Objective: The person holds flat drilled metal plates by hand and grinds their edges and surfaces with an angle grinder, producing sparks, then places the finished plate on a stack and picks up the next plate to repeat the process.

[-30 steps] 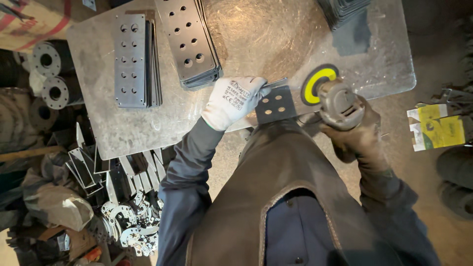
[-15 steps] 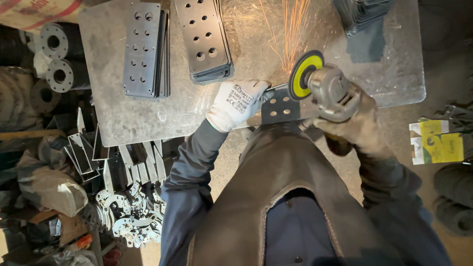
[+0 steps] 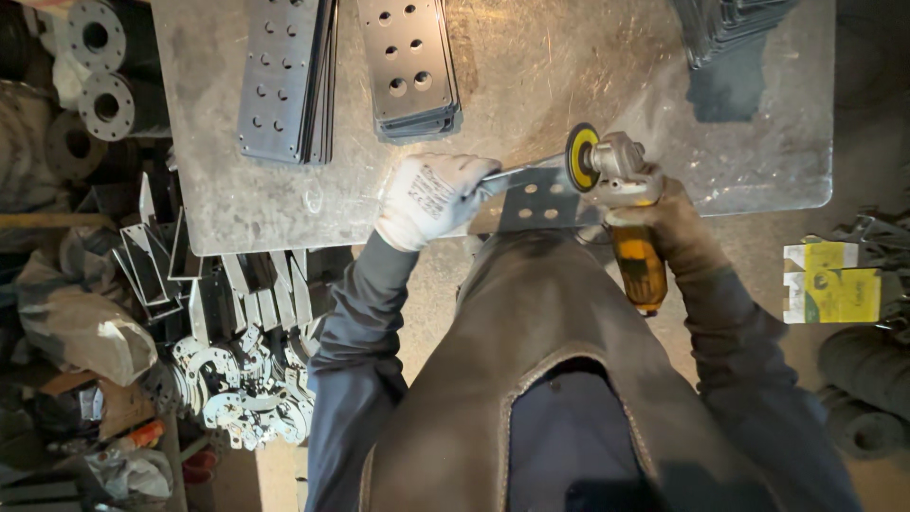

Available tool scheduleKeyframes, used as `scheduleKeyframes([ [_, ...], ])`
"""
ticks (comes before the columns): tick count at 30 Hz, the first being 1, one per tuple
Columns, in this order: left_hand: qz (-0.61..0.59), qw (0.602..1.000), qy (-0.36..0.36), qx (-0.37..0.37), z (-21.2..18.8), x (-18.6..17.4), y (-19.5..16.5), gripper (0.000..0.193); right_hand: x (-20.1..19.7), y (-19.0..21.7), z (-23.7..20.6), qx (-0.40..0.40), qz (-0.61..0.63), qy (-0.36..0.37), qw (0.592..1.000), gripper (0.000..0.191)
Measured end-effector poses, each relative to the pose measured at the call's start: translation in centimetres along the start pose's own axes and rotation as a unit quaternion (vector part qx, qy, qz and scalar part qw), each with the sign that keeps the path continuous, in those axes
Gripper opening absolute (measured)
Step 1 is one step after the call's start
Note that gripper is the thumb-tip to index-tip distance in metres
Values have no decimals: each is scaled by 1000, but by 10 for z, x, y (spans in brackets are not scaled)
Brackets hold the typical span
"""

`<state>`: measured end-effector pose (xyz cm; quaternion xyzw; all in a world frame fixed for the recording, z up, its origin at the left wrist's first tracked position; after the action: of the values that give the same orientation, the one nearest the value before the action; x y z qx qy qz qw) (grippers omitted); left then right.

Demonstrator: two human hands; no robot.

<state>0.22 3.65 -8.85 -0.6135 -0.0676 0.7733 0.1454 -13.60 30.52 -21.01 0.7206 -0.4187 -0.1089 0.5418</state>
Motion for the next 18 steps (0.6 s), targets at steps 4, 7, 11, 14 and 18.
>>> scheduleKeyframes([
  [4, -55, 995, -44, -73, -28, 0, 22, 25, -7, -20, 10, -42, -90, -25, 995, 47],
  [7, -117, 969, -53, -211, -61, 6, 48, 24, -15, -35, 8, -42, -97, -47, 993, 45],
  [11, -256, 902, -118, -326, -111, 13, 79, 28, -18, -39, -5, -96, -174, -51, 979, 30],
  [14, -428, 797, -157, -396, -149, 30, 88, 31, -23, -49, -11, -33, -55, -92, 994, 50],
  [18, -482, 689, -196, -505, -197, 59, 84, 32, -22, -52, -14, -35, -43, -99, 994, 50],
])
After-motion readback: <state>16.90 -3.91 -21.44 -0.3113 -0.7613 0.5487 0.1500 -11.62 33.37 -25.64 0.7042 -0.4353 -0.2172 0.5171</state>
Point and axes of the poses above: each hand's wrist, its own z-axis towards the middle knuckle, its own x-axis out of the palm, y = z × x, the point moved 5 cm from there along z, towards the middle knuckle, and after that the axes turned 4 degrees about z, right-handed, at the moved point
